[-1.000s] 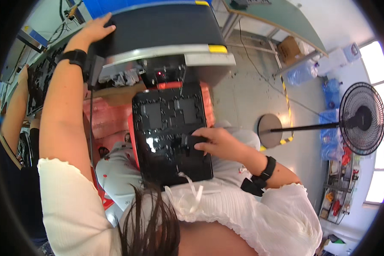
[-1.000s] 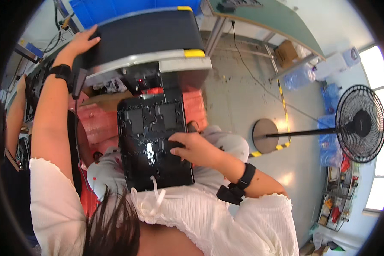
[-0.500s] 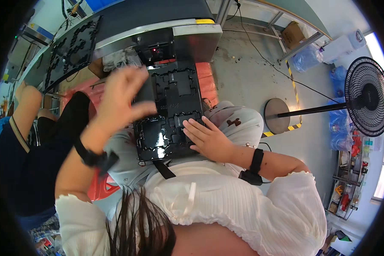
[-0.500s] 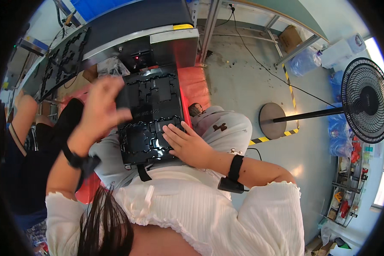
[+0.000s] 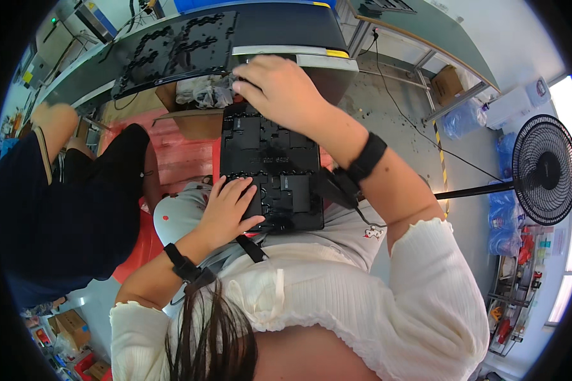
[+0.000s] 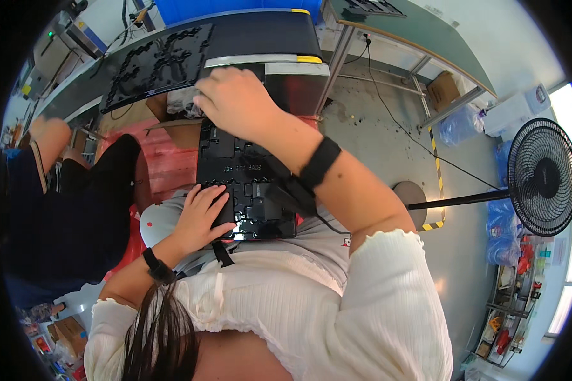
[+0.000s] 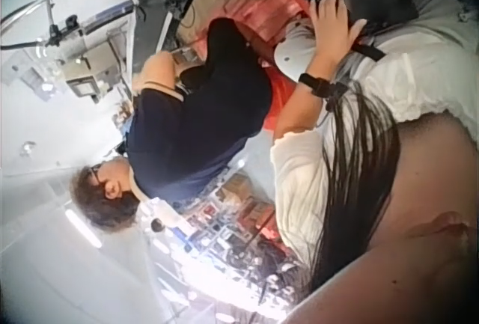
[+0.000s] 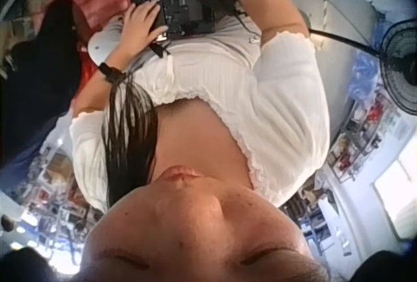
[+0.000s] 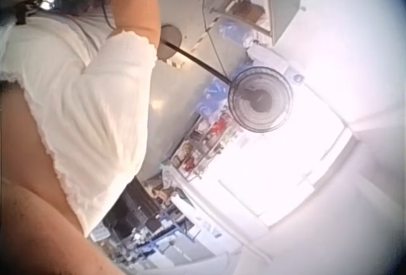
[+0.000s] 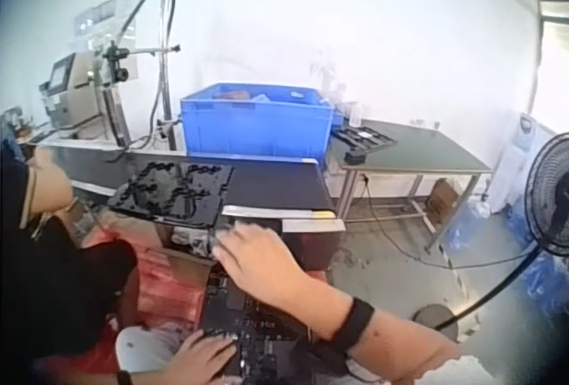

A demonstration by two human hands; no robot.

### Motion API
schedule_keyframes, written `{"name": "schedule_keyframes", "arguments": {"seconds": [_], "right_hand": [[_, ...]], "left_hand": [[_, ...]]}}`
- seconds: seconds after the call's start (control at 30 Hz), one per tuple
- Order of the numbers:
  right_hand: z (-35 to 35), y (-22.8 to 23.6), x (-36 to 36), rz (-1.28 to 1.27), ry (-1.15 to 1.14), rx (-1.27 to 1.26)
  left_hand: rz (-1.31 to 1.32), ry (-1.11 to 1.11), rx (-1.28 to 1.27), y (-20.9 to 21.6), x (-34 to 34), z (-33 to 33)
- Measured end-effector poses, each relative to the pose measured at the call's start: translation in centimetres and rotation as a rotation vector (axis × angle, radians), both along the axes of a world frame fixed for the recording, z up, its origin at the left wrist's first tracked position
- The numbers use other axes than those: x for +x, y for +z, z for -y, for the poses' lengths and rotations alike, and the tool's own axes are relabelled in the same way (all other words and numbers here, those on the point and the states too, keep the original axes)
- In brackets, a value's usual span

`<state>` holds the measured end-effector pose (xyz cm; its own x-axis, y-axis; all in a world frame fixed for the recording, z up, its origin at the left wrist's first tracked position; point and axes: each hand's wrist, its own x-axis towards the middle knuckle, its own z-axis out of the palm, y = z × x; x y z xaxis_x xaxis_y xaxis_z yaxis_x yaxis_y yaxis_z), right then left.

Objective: Assembling electronic components on a factory production line.

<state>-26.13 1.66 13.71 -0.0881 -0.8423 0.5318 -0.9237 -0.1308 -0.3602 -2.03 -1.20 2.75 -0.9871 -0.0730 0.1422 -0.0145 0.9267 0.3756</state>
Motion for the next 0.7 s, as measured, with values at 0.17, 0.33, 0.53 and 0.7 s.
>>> {"name": "schedule_keyframes", "arguments": {"seconds": [0.17, 0.33, 0.53, 0.7], "right_hand": [[3.9, -1.5, -2.2, -0.438, -0.121, 0.008], [4.0, -3.8, -3.8, -0.601, -0.179, 0.005], [-4.6, 1.4, 8.0, -0.557, 0.125, 0.318], [-8.4, 1.5, 9.5, -0.198, 0.802, 0.416]], "left_hand": [[0.009, -0.013, -0.053, -0.5, -0.3, 0.3], [-0.019, 0.032, -0.110, -0.6, 0.3, 0.2], [-0.464, 0.454, 1.318, 1.2, 0.7, 4.1], [-0.379, 0.626, 1.410, 4.1, 1.3, 5.1]]}}
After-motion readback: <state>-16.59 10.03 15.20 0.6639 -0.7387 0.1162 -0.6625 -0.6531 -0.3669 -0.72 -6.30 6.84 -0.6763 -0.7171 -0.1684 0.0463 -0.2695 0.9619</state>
